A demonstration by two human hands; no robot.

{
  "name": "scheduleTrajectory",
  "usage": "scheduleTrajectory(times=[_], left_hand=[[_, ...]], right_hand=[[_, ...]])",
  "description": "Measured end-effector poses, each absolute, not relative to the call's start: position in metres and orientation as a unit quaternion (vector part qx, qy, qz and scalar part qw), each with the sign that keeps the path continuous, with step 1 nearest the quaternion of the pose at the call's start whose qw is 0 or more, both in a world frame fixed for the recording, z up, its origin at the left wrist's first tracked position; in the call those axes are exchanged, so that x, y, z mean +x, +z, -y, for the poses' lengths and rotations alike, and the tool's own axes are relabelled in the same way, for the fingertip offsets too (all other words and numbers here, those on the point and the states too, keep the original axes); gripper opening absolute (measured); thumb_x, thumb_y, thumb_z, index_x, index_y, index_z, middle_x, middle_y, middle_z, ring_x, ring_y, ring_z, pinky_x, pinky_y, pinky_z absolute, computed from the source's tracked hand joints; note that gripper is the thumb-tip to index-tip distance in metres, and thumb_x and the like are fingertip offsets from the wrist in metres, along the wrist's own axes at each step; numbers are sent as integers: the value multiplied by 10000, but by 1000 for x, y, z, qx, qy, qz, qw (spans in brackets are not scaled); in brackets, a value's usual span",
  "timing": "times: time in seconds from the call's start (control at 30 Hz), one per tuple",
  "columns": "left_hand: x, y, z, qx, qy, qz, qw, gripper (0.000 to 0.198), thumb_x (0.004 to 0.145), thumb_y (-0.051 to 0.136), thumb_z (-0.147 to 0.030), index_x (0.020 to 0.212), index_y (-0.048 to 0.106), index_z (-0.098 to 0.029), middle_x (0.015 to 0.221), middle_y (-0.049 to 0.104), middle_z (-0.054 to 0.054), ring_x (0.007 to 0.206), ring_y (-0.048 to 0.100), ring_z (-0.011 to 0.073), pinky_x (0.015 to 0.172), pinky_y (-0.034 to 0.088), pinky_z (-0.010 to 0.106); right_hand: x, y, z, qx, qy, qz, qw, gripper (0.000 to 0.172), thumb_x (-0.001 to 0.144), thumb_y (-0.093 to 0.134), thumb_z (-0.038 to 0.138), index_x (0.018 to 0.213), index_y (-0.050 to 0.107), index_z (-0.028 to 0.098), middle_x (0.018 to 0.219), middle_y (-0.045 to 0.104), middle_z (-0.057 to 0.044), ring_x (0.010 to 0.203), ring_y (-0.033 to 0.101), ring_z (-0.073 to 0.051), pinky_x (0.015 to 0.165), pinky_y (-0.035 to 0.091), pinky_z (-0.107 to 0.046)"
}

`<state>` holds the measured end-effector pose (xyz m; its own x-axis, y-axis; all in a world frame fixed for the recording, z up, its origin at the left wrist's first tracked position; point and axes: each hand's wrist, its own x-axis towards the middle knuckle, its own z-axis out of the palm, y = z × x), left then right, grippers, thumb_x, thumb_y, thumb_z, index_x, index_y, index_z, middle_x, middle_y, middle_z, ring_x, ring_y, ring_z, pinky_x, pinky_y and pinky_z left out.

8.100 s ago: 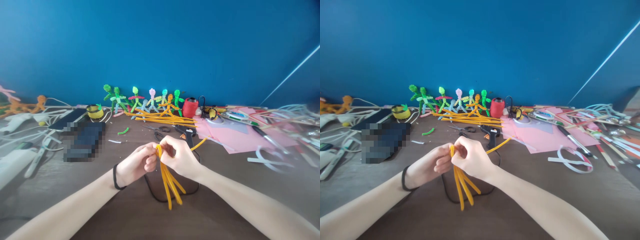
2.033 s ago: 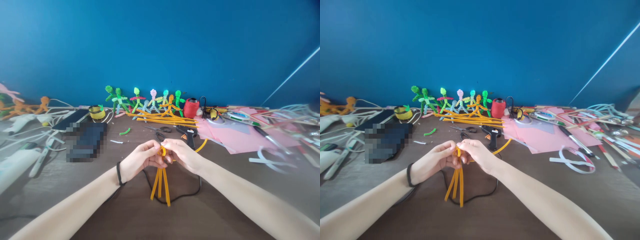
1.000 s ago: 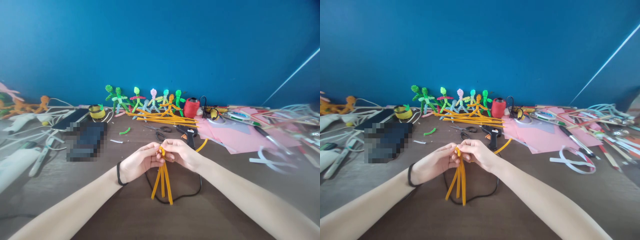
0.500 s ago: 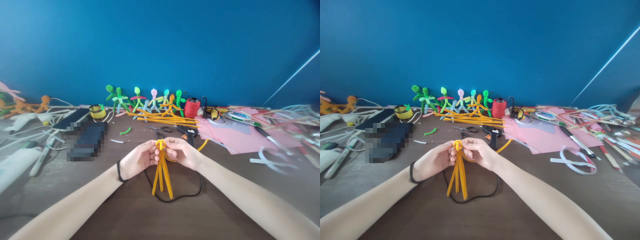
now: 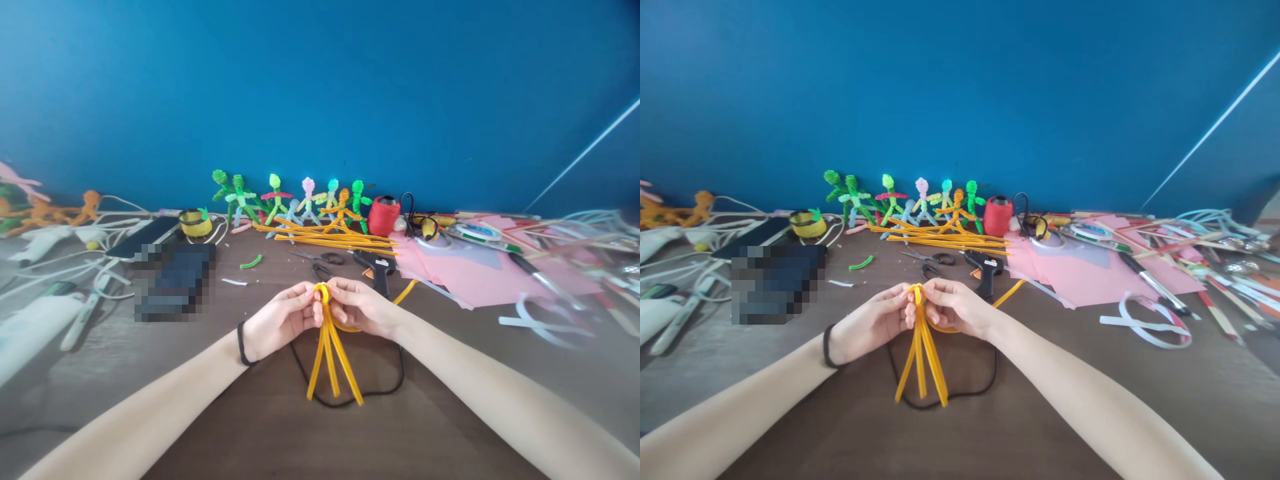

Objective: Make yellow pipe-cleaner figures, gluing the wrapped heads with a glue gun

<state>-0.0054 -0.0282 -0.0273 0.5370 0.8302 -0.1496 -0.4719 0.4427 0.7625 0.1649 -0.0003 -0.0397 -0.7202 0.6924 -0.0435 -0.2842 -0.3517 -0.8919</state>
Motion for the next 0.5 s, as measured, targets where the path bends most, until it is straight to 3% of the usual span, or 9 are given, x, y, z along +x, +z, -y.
scheduleTrajectory(times=[0.5], left_hand=[[-5, -26, 30, 348, 397, -237, 815, 87, 796, 536, -176, 726, 546, -124, 632, 567, 17, 597, 547, 98, 639, 420, 224]], right_hand=[[163, -46, 2, -167, 836, 416, 318, 226, 779, 595, 328, 704, 484, 146, 474, 464, 65, 355, 311, -20, 353, 176, -163]])
